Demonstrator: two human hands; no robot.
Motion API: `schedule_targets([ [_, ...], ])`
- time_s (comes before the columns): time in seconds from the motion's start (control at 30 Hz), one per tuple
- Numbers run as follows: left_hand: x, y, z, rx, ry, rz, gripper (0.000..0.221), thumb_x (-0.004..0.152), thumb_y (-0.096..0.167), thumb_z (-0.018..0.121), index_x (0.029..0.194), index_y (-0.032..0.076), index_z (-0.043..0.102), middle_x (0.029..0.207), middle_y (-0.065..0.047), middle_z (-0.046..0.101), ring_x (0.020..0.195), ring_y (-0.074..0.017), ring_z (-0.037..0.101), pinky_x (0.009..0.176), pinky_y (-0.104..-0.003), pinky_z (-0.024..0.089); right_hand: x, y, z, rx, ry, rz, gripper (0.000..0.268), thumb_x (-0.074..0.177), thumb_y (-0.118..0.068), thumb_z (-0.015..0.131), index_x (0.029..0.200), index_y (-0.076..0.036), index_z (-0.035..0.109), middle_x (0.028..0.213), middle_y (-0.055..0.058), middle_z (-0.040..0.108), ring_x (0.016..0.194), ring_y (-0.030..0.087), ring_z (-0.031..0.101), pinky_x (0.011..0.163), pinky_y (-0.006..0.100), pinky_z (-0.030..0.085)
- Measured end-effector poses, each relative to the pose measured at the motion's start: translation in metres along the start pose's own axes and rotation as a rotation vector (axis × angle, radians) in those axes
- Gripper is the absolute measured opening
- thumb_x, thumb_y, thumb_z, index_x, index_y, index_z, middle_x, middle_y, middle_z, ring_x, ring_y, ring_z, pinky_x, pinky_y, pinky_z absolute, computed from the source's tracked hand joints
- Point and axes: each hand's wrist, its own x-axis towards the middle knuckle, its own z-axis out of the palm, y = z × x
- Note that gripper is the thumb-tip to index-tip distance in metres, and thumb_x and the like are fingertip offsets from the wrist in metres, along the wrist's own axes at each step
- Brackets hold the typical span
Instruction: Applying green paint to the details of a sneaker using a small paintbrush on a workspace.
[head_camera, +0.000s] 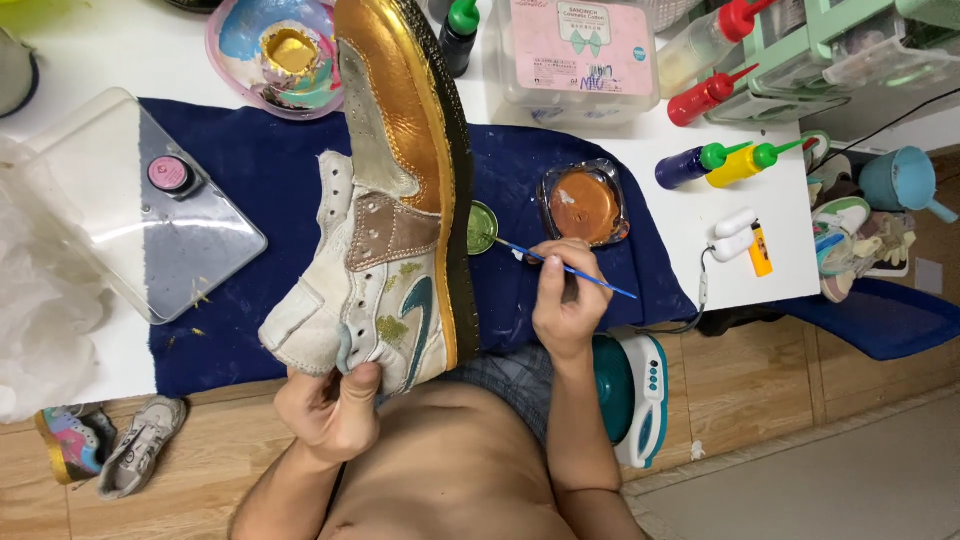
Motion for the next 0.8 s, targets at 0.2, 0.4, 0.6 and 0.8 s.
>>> schedule_targets([
  [0.2,0.008,0.009,0.003,-0.021,-0.039,0.030,0.041,0.093,0.026,0.065,0.067,0.000,0.045,0.064,0.000,0.034,0.066,-0.0111,0.035,0.061,-0.032,0.027,-0.003,0.004,-0.007,-0.029,0.031,0.064,0.019,0.108,-0.010,0.048,0.100,0.004,0.059,0.094,0.018,0.065,0.086,0.030,0.067,0.081,0.039,0.057],
  [0.4,0.016,0.016,0.007,0.026,-0.100,0.088,0.044,0.091,0.023,0.065,0.060,0.002,0.042,0.060,-0.001,0.028,0.060,-0.0130,0.031,0.057,-0.034,0.025,0.012,0.002,-0.010,0.206,0.257,0.226,0.015,0.109,-0.017,0.050,0.105,-0.003,0.055,0.095,0.017,0.063,0.075,0.025,0.066,0.074,0.033,0.060],
  [0.6,0.003,-0.008,0.015,-0.204,-0.078,0.127,0.018,0.088,0.007,0.075,0.074,-0.001,0.069,0.055,-0.003,0.055,0.053,-0.0090,0.042,0.056,-0.026,0.052,0.034,-0.014,-0.032,0.907,0.352,0.448,0.019,0.105,-0.032,0.058,0.102,-0.015,0.052,0.080,0.003,0.051,0.071,0.015,0.049,0.082,0.032,0.050],
  [0.8,0.035,0.034,0.027,-0.278,-0.129,0.148,0.013,0.090,0.006,0.072,0.087,-0.007,0.072,0.060,-0.005,0.058,0.063,-0.0059,0.043,0.065,-0.026,0.054,0.043,-0.045,-0.018,0.935,0.008,0.180,0.019,0.106,-0.029,0.042,0.091,-0.018,0.044,0.066,0.007,0.047,0.055,0.020,0.046,0.075,0.040,0.045],
])
